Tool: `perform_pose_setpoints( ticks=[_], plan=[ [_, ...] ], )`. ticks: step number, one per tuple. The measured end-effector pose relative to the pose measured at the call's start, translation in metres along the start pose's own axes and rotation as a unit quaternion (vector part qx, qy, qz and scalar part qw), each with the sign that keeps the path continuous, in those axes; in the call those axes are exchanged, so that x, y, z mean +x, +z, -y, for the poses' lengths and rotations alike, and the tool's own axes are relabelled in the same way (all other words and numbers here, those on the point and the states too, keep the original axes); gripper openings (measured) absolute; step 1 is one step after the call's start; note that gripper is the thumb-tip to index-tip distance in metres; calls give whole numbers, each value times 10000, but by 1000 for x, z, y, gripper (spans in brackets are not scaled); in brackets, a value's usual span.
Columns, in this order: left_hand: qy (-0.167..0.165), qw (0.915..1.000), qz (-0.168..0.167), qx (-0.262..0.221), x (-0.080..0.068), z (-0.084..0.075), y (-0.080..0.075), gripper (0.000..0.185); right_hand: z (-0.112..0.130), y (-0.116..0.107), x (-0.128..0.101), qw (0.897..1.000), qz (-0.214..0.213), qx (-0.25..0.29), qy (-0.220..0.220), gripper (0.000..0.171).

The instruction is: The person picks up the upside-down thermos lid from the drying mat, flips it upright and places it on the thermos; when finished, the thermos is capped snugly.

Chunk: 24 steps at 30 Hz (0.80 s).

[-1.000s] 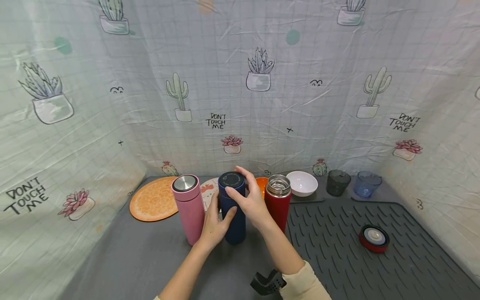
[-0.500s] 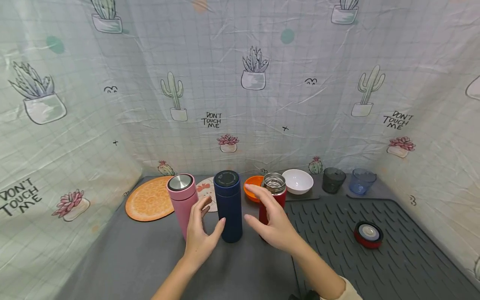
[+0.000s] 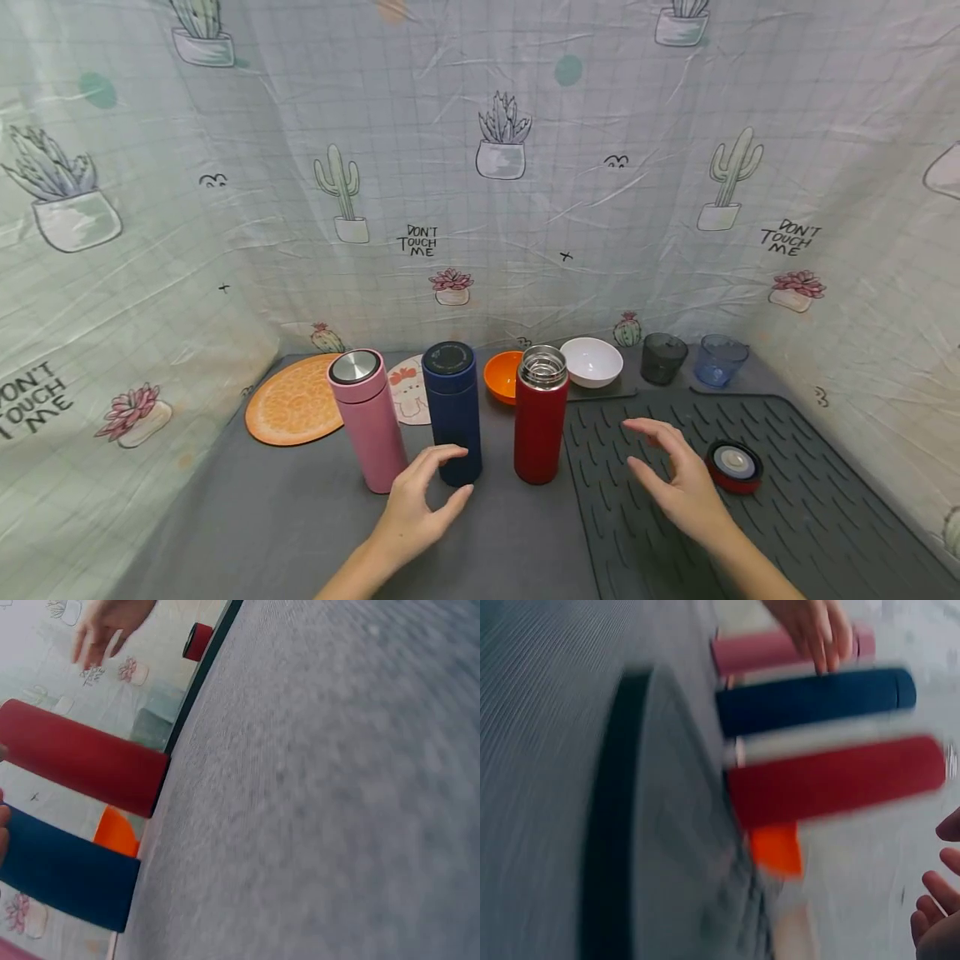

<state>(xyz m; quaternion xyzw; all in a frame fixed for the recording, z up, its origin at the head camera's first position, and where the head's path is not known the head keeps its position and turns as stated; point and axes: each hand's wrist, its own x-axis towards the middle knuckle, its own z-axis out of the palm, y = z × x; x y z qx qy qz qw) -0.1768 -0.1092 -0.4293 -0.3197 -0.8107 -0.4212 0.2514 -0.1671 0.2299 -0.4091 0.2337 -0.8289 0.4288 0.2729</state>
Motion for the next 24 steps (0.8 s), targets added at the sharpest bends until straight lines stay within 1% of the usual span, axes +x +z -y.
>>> perform_pose_setpoints(
  ticks=[2,4,7,9,11,14,16,19,21,22,24],
  plan=[
    [-129,9994,336,-17,-1,1,3,44,-14,-11,-5,9979,-46,-545,339,49],
    [-348,9973,640,30,-1,2,6,46,-27,-24,-8,9925,-13,-1005,693,47],
    [-745,9919,1011,192,-2,1,10,50,-47,-43,-13,9847,109,-1423,999,48],
    [-969,9877,1181,322,-4,0,12,53,-61,-54,-18,9803,129,-1630,1105,51],
    [-1082,9854,1272,341,-4,1,14,54,-74,-65,-24,9759,147,-1755,1289,55],
    [-1177,9836,1349,207,-5,2,16,56,-92,-78,-33,9674,126,-1970,1588,58],
    [-1201,9827,1407,59,-5,4,17,56,-100,-84,-38,9618,286,-2008,1838,64],
    [-1231,9814,1466,-158,-7,7,18,56,-107,-88,-43,9513,662,-2064,2192,75],
    [-1212,9815,1445,-325,-8,9,19,55,-109,-88,-45,9448,860,-2089,2374,81],
    [-1202,9818,1410,-411,-8,10,19,54,-110,-88,-46,9408,917,-2114,2487,82],
    [-1194,9816,1360,-606,-8,10,20,52,-111,-86,-46,9363,835,-2242,2572,84]
  ],
)
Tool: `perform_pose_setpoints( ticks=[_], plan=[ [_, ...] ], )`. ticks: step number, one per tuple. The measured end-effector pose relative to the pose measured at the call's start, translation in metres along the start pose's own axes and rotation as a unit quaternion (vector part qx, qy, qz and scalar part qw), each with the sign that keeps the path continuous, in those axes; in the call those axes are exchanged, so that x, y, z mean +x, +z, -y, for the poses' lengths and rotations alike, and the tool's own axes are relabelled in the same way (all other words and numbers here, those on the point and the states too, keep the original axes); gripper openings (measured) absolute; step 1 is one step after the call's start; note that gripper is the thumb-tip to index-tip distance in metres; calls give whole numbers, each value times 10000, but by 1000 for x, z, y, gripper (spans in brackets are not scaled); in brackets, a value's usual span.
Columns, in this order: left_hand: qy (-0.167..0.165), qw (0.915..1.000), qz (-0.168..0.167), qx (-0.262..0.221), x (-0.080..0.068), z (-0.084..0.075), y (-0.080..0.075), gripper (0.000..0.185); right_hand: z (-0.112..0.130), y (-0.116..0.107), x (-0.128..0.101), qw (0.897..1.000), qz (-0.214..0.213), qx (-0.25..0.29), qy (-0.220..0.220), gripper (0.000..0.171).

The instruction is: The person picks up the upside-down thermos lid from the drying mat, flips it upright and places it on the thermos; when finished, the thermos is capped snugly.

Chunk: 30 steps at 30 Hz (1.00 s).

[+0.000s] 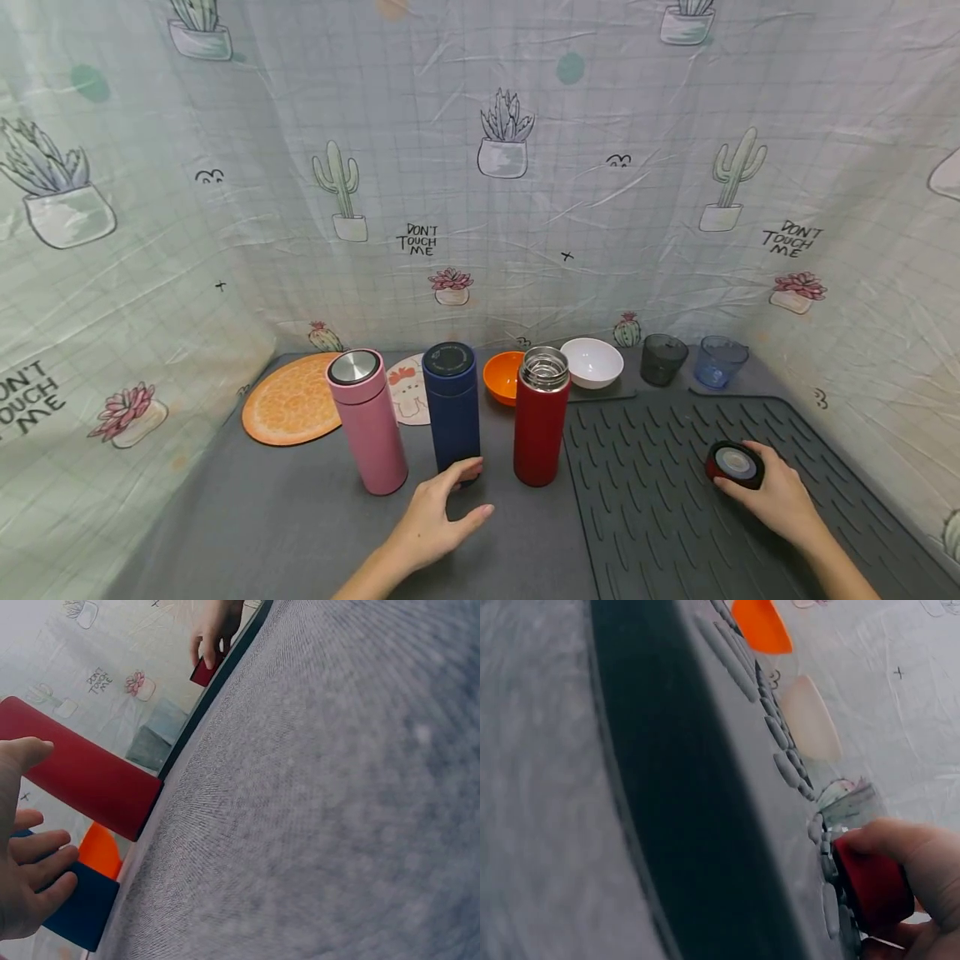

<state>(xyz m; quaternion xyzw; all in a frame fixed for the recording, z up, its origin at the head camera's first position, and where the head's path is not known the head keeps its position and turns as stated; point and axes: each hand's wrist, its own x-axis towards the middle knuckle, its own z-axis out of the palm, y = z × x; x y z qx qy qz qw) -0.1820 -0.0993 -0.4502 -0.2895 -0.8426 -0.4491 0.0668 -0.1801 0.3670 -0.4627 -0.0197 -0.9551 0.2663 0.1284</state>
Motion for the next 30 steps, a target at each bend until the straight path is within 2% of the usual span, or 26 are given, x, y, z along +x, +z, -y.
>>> perform_pose_setpoints(
  ticks=[5,10,13,18,21,30],
  plan=[
    [-78,9987,72,-503,1,0,-1,47,8,6,-1,9992,-391,6,17,83],
    [-273,9939,232,-1043,1,-1,-2,44,38,12,-3,9966,-724,293,-248,79],
    [-401,9892,284,-1384,2,-6,-3,42,62,15,-5,9937,-897,427,-526,77],
    [-499,9811,267,-1851,3,-26,-9,41,103,21,-11,9841,-1031,727,-1251,75],
    [-564,9769,267,-2046,4,-33,-12,40,127,26,-16,9765,-959,977,-1666,76],
    [-837,9650,269,-2471,10,-26,-5,39,189,42,-26,9571,-193,1483,-2483,79]
  ],
)
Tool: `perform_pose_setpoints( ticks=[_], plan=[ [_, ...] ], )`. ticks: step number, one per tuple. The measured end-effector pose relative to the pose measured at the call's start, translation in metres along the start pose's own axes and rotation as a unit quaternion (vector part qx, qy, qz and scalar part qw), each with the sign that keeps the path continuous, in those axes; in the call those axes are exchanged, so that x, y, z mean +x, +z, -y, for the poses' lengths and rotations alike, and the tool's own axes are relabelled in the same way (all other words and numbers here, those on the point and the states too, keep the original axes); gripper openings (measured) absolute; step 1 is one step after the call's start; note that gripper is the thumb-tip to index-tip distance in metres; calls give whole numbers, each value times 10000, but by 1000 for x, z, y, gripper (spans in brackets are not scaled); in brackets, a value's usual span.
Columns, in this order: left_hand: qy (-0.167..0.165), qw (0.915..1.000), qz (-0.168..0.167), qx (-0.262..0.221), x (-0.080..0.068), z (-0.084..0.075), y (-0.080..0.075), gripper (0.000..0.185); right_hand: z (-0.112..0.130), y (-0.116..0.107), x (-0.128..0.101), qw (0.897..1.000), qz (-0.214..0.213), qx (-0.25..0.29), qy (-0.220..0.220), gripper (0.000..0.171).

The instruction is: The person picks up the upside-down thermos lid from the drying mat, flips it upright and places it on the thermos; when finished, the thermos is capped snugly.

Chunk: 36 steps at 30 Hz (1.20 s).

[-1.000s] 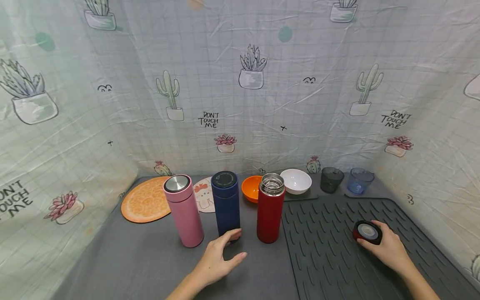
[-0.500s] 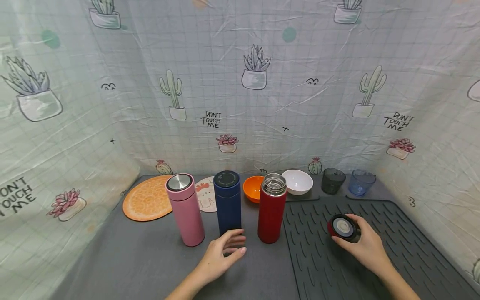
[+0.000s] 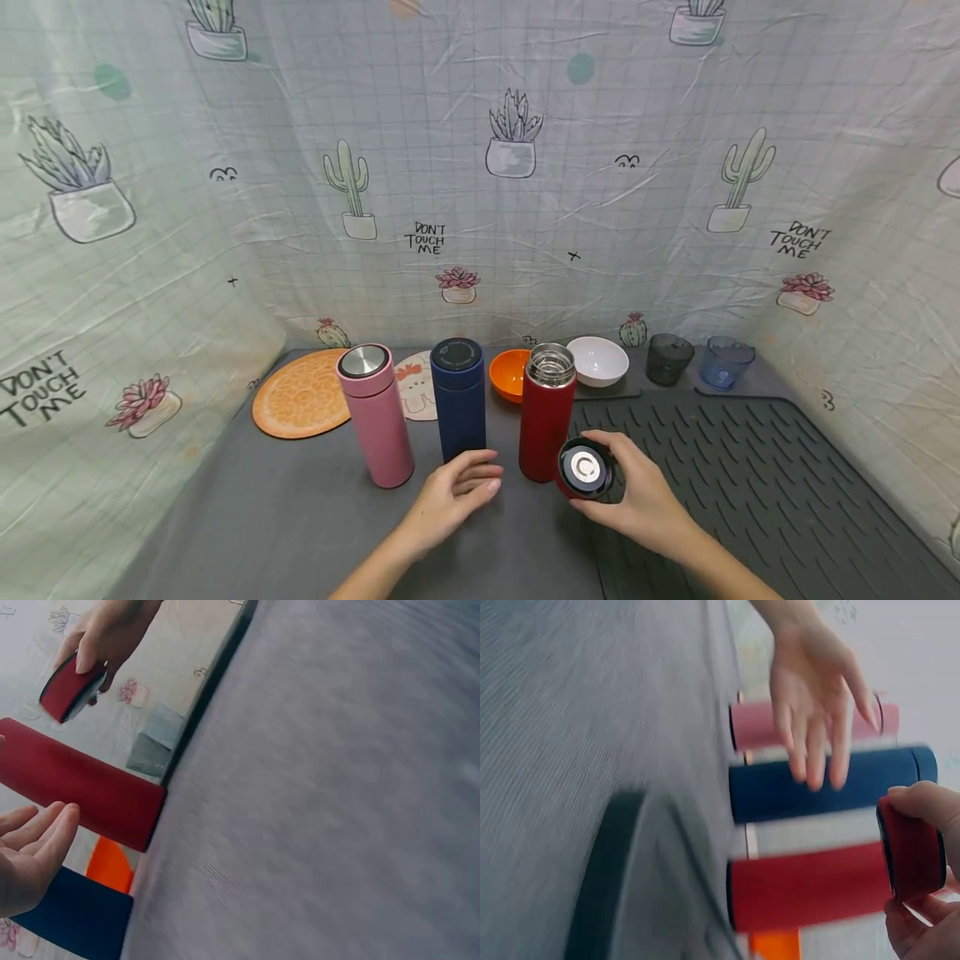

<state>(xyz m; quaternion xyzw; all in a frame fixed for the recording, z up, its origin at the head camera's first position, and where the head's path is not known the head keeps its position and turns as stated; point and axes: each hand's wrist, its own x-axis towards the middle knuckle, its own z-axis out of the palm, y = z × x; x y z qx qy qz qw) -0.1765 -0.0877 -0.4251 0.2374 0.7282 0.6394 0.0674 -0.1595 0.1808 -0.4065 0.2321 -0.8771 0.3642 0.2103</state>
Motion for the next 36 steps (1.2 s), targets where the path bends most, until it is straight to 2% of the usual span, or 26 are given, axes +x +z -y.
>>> perform_pose_setpoints(
  ticks=[3,7,11,15,20,24,27,30,32,34,35,36],
  plan=[
    [-162,9995,-24,-255,5,-5,2,41,11,13,8,9990,239,194,-339,79],
    [-422,9978,107,-503,12,-14,4,45,21,28,16,9947,457,324,-864,78],
    [-500,9975,191,-454,16,-20,6,46,29,40,22,9893,540,504,-1260,75],
    [-520,9984,74,-231,16,-30,7,40,34,47,29,9860,507,675,-1438,74],
    [-463,9988,-101,-99,14,-45,5,33,38,53,35,9865,507,699,-1395,74],
    [-332,9989,-316,72,16,-37,1,35,39,57,37,9849,568,803,-1428,74],
    [-14,9966,-607,556,17,-35,-1,35,38,58,38,9849,539,987,-1316,75],
    [527,9851,-975,1312,12,-50,2,34,36,56,38,9842,613,1375,-926,75],
    [1039,9727,-1176,1710,11,-48,2,37,42,50,39,9805,707,1713,-652,72],
    [1604,9568,-1281,2060,12,-41,1,42,42,48,40,9720,892,2154,-311,70],
    [1913,9475,-1267,2229,14,-35,1,45,41,47,40,9659,996,2383,-165,69],
    [2288,9346,-1240,2426,15,-28,-1,49,40,47,40,9586,1115,2620,-27,68]
  ],
)
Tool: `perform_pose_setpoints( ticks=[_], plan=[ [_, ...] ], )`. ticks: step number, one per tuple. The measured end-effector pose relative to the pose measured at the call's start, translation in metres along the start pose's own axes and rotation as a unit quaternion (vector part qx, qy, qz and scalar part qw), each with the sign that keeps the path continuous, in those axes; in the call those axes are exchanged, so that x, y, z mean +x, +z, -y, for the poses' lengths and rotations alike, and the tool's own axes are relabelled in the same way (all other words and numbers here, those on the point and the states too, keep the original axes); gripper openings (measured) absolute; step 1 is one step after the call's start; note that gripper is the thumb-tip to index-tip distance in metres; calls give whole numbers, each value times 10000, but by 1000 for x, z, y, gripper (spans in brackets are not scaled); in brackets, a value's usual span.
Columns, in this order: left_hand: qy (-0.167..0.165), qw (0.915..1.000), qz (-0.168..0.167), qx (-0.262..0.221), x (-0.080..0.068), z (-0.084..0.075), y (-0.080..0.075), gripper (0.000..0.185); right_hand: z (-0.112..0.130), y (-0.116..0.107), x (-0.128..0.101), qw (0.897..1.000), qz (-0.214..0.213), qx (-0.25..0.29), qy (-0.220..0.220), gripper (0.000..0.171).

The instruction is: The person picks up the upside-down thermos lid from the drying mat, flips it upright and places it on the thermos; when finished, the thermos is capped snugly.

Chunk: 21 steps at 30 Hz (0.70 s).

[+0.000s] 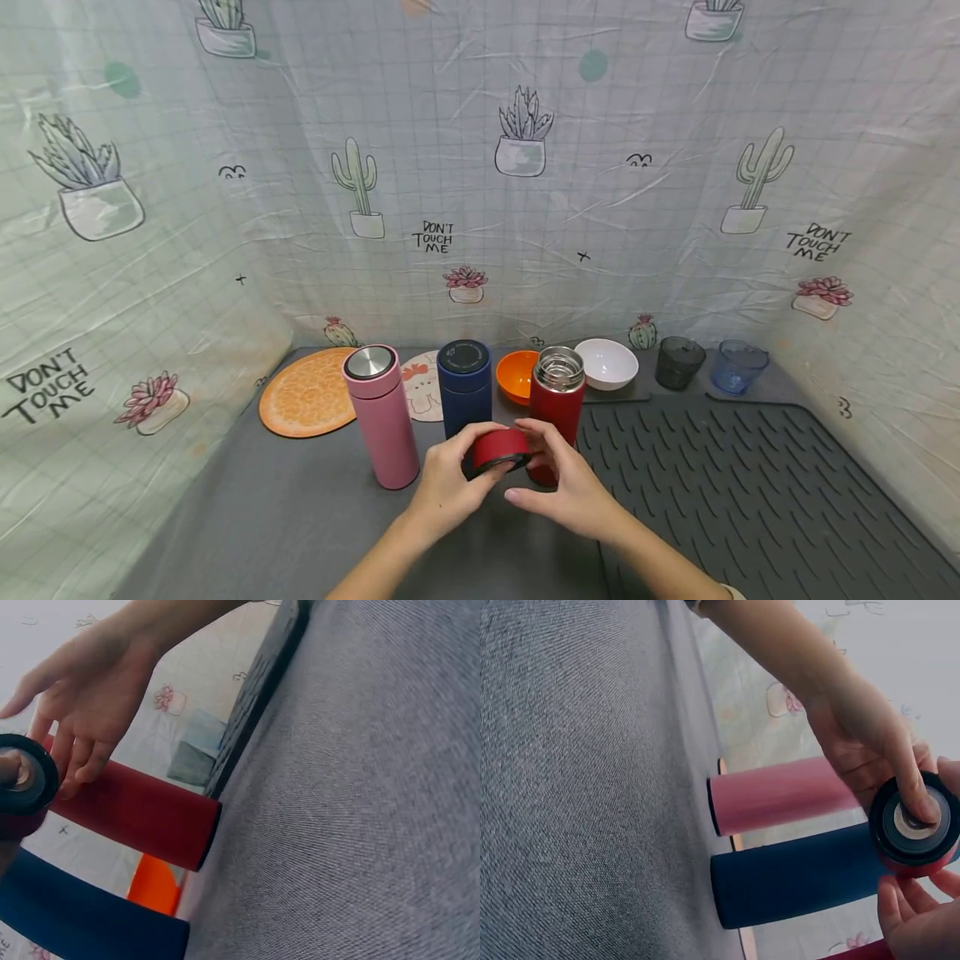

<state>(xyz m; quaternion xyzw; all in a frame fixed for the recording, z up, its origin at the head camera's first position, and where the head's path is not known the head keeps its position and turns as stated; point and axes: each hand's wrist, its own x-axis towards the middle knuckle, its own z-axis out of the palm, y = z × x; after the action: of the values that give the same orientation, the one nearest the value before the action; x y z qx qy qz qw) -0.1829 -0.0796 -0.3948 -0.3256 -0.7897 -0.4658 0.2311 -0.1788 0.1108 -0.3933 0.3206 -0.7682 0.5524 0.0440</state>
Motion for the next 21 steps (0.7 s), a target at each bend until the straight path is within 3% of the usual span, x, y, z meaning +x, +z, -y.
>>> perform_pose_setpoints(
  ticks=[2,4,8,11,13,15,16,21],
  plan=[
    [810,9961,-16,362,-1,8,2,56,-5,-1,0,9978,194,585,240,66],
    [1732,9825,-7,684,1,10,2,58,-10,-1,0,9924,372,1121,357,66],
    [3329,9365,-150,1087,8,10,4,36,-11,0,0,9833,501,1751,39,64],
    [4071,9020,-365,1393,12,9,5,19,-10,2,0,9814,472,1830,-339,63],
    [4293,8891,-439,1529,13,7,5,18,-10,3,0,9824,424,1747,-498,62],
    [4373,8831,-464,1635,13,7,5,18,-11,3,0,9847,364,1625,-516,62],
    [4350,8842,-441,1646,13,7,5,18,-11,3,-1,9861,330,1552,-501,62],
    [3894,9051,-357,1669,11,9,4,30,-7,0,-2,9911,88,1259,-426,65]
  ],
)
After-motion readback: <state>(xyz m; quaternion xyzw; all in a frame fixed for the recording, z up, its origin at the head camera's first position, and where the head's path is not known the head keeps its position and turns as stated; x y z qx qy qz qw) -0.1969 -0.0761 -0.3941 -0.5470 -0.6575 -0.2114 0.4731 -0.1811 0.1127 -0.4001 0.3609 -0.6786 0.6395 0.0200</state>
